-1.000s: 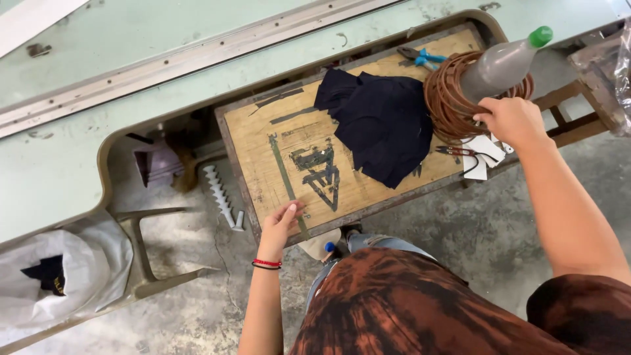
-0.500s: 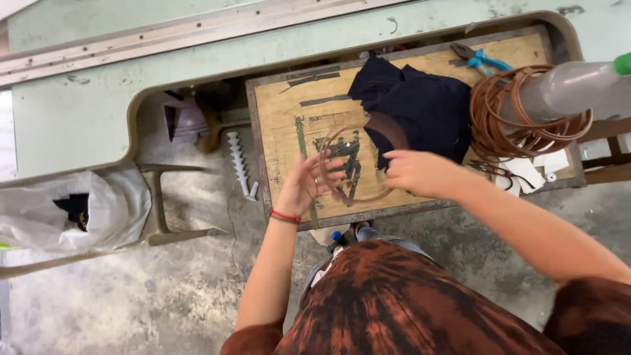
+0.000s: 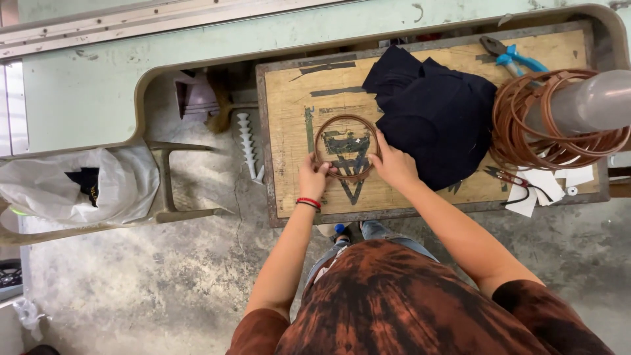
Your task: Fitting fabric pieces onto circular embroidery hoops at a workbench
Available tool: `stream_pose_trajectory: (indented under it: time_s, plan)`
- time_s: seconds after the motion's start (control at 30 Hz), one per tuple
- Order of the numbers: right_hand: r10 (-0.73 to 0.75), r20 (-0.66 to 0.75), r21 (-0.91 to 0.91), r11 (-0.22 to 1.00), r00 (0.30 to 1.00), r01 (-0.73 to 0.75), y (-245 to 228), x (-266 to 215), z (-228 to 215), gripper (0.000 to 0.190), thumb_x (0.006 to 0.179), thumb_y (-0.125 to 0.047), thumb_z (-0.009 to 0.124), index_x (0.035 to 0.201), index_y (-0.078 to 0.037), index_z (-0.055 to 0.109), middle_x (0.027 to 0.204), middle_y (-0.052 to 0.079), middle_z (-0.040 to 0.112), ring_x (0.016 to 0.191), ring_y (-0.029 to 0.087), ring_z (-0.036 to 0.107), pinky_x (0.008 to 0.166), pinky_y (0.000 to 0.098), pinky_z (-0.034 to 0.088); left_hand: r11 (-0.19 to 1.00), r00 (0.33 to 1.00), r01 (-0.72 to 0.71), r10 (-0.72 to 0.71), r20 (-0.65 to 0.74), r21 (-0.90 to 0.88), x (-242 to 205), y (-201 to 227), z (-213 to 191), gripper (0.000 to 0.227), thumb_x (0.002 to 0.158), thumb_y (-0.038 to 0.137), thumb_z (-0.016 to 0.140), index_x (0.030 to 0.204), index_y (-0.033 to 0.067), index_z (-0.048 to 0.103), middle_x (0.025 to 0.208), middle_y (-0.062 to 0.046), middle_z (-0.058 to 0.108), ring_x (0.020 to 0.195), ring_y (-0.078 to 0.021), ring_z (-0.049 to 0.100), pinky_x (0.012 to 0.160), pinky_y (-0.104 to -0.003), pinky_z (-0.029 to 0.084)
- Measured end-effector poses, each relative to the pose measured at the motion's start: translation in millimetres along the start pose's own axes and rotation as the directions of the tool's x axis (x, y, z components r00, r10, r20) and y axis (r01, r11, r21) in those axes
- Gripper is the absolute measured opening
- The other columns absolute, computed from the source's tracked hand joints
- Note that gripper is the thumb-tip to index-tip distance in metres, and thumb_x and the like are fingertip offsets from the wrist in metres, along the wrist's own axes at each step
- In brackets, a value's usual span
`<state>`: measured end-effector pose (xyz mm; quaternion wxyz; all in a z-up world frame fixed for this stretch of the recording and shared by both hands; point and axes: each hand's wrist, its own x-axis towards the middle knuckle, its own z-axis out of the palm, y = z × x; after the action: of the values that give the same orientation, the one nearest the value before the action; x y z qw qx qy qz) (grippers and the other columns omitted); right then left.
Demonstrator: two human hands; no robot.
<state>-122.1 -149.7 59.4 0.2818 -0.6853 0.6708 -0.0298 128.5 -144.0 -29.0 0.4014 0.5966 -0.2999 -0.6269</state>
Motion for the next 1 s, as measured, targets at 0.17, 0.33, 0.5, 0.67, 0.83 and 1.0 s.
stream_pose_trajectory:
  time_s: [0.17, 0.33, 0.5, 0.67, 0.83, 1.0]
  plan:
    - [0.019, -0.003, -0.011, 1.0, 1.0, -0.019, 1.5, 1.3, 1.1, 0.077, 0.107, -0.037, 0.055, 0.176, -0.016, 0.026, 0.129, 0.029, 0.075, 0.095, 0.044, 0.079, 0.073, 0.053, 0.062, 0.888, 0.997, -0.04, 0.069, -0.047, 0.458, 12.6, 30.8, 0.1, 0.071, 0.097, 0.012, 0.08, 0.161, 0.012, 0.048, 0.122, -0.019, 0.075, 0.111, -0.0385, 0.076, 0.089, -0.051, 0.066]
    - [0.015, 0.004, -0.097, 0.995, 1.0, -0.015, 6.4, 10.0, 14.0, 0.077, 0.106, -0.04, 0.052, 0.174, -0.011, 0.028, 0.123, 0.025, 0.077, 0.096, 0.046, 0.079, 0.079, 0.0587, 0.063, 0.576, 0.967, -0.073, 0.241, -0.084, 0.814, 23.5, 27.1, -0.9, 0.059, 0.093, 0.03, 0.086, 0.148, 0.026, 0.066, 0.135, -0.006, 0.062, 0.127, -0.0346, 0.07, 0.106, -0.048, 0.062]
    - [0.015, 0.036, -0.234, 0.972, 0.999, -0.006, -5.0, 25.2, 14.2, 0.071, 0.105, -0.014, 0.055, 0.17, 0.001, 0.031, 0.092, 0.028, 0.08, 0.081, 0.04, 0.081, 0.068, 0.0447, 0.066, 0.426, 0.952, -0.142, 0.305, 0.005, 0.893, 0.1, 37.5, -1.2, 0.07, 0.09, 0.041, 0.087, 0.155, 0.0292, 0.062, 0.137, -0.008, 0.06, 0.122, -0.0428, 0.071, 0.106, -0.056, 0.061]
    - [0.024, 0.069, -0.25, 0.968, 0.997, -0.006, -2.4, 44.9, 25.9, 0.073, 0.103, -0.009, 0.056, 0.169, 0.005, 0.027, 0.087, 0.03, 0.078, 0.073, 0.038, 0.08, 0.06, 0.044, 0.064, 0.387, 0.87, -0.321, 0.481, 0.108, 0.864, -1.9, 26.7, -6.1, 0.071, 0.09, 0.042, 0.085, 0.155, 0.034, 0.061, 0.139, -0.011, 0.057, 0.126, -0.043, 0.069, 0.107, -0.054, 0.06]
    - [0.028, 0.098, -0.186, 0.982, 0.995, -0.009, 3.0, 46.1, 15.7, 0.072, 0.104, -0.009, 0.059, 0.167, 0.005, 0.028, 0.085, 0.031, 0.076, 0.069, 0.039, 0.078, 0.056, 0.0448, 0.063, -0.129, 0.509, -0.73, 0.554, 0.659, 0.671, -1.1, 1.5, -19.7, 0.031, 0.093, 0.048, 0.076, 0.121, 0.0375, 0.081, 0.153, 0.0, 0.059, 0.15, -0.0324, 0.049, 0.122, -0.054, 0.038]
    - [0.009, 0.106, -0.16, 0.987, 0.994, 0.008, 9.0, 58.7, 31.6, 0.07, 0.103, -0.007, 0.058, 0.165, 0.005, 0.029, 0.086, 0.034, 0.075, 0.066, 0.041, 0.077, 0.052, 0.0478, 0.062, 0.021, 0.532, -0.781, 0.546, 0.648, 0.624, 19.2, -22.5, -30.7, 0.016, 0.093, 0.034, 0.08, 0.109, 0.0349, 0.084, 0.144, 0.009, 0.07, 0.147, -0.0203, 0.058, 0.128, -0.059, 0.031]
